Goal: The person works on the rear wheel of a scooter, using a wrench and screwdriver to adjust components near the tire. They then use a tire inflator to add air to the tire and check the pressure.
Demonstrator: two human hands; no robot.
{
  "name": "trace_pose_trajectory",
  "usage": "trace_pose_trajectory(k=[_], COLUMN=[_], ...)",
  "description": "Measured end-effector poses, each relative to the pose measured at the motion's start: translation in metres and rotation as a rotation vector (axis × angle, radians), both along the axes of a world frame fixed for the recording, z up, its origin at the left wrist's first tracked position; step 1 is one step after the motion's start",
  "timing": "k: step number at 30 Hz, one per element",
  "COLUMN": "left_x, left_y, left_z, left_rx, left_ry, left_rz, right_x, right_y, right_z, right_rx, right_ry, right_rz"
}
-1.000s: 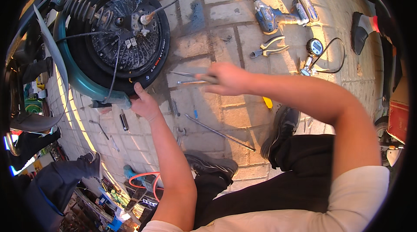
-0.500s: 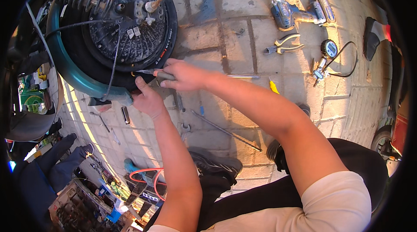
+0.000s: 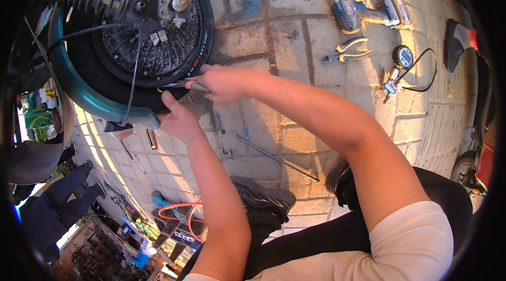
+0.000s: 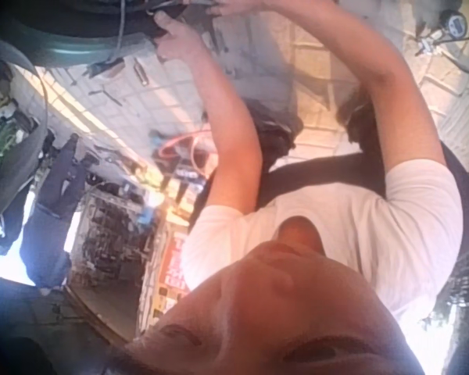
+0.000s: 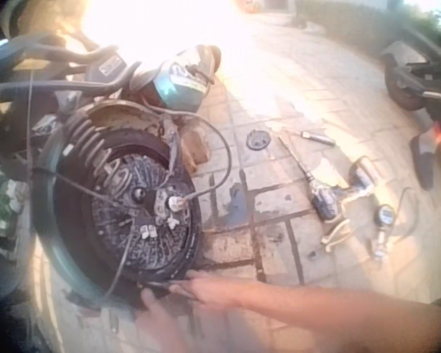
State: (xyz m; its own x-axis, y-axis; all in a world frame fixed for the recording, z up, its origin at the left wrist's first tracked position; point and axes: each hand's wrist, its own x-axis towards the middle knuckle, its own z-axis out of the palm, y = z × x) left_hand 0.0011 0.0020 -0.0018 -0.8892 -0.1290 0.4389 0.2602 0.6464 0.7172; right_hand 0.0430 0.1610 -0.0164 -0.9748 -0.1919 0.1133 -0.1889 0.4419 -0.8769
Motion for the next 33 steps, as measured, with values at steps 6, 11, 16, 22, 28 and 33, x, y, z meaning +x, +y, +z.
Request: trace_pose_trajectory(k=[6, 11, 16, 22, 28, 33], left_x=[0.000, 0.004, -0.002, -0.002, 0.007, 0.005], left_y=[-0.002, -0.010, -0.019, -0.014, -0.001, 0.005], left_z=[0.000, 0.005, -0.001, -0.002, 0.010, 0.013], left_rx=[0.033, 0.097, 0.151, 0.317, 0.516, 0.439], left_ry=[-0.022, -0.170, -0.187, -0.174, -0.235, -0.149], left_rz=[-0.035, -0.165, -0.281, -0.333, -0.232, -0.174], right_x=[0.016, 0.025, 0.027, 0.021, 0.025, 0.008], right_y=[-0.029, -0.047, -0.060, -0.072, -0.055, 0.001], right_z=[-0.005, -0.004, -0.011, -0.022, -0.006, -0.005], right_rx=[-0.006, 0.089, 0.095, 0.081, 0.036, 0.071], right_ry=[0.027, 0.018, 0.063, 0.117, 0.021, 0.152], right_rz=[-0.236, -0.391, -0.494, -0.568, -0.430, -0.149])
